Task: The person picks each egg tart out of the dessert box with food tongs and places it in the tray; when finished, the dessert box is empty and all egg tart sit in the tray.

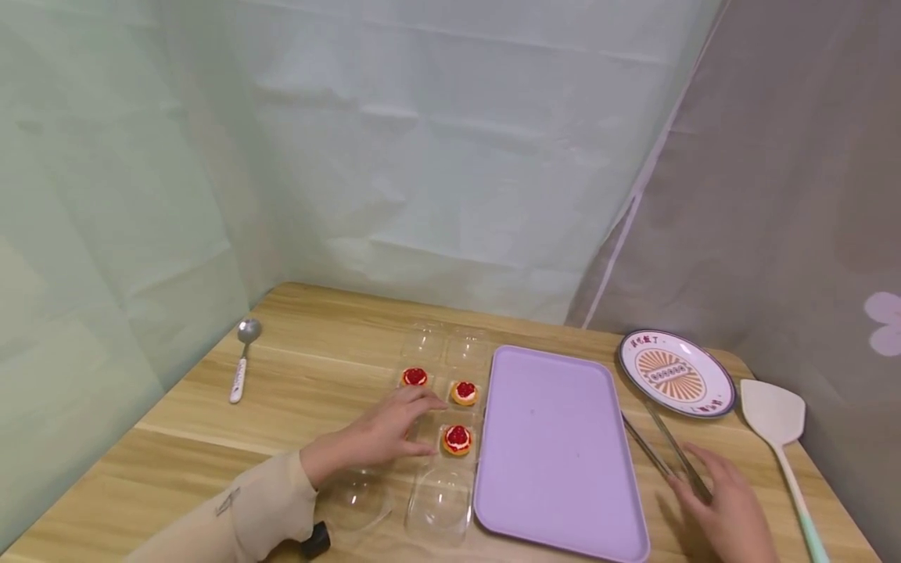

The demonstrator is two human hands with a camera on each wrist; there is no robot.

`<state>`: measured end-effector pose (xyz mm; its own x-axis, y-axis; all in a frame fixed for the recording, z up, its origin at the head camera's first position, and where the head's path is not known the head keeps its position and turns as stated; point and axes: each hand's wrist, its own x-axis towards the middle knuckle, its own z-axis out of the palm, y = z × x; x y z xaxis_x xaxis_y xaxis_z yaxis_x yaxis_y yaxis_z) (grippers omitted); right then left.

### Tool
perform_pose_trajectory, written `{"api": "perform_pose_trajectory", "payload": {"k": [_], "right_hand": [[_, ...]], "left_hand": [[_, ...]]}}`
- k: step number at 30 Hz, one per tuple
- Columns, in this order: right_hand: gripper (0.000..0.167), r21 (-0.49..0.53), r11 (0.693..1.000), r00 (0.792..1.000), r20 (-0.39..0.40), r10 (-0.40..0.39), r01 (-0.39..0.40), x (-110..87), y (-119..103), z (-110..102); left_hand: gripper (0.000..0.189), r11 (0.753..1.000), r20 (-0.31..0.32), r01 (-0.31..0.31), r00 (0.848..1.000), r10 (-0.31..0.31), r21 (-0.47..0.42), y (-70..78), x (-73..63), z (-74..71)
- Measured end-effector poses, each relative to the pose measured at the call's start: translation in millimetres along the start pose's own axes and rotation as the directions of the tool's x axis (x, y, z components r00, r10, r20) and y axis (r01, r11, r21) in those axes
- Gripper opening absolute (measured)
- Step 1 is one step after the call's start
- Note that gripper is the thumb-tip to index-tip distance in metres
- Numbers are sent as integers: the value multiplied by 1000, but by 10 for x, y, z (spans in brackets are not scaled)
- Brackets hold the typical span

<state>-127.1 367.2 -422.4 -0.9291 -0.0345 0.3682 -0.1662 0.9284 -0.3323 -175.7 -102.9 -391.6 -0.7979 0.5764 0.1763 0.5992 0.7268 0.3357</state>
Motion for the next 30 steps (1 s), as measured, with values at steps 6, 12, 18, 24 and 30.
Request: {"api": "perform_pose_trajectory", "payload": {"k": [6, 12, 18, 24, 30], "right_hand": [[49, -20, 1000, 1000, -23, 11, -11, -27, 85, 37], [53, -52, 998, 999, 28, 46, -44, -19, 138, 69], [50, -51, 998, 998, 56, 42, -39, -17, 159, 114], [51, -71, 996, 996, 56, 62, -58, -23, 157, 111], [52, -87, 995, 997, 57, 61, -55, -33, 136, 93]], "left_hand": [[65, 1000, -3, 3, 1000, -3, 6, -19, 18, 31], [68, 1000, 0, 12, 1000, -12, 2, -51, 25, 55], [70, 1000, -4, -3, 1000, 3, 17, -78, 21, 83], [69, 1000, -2, -6, 1000, 6, 7, -78, 20, 100], [70, 1000, -4, 2, 1000, -2, 3, -86, 23, 121]]}}
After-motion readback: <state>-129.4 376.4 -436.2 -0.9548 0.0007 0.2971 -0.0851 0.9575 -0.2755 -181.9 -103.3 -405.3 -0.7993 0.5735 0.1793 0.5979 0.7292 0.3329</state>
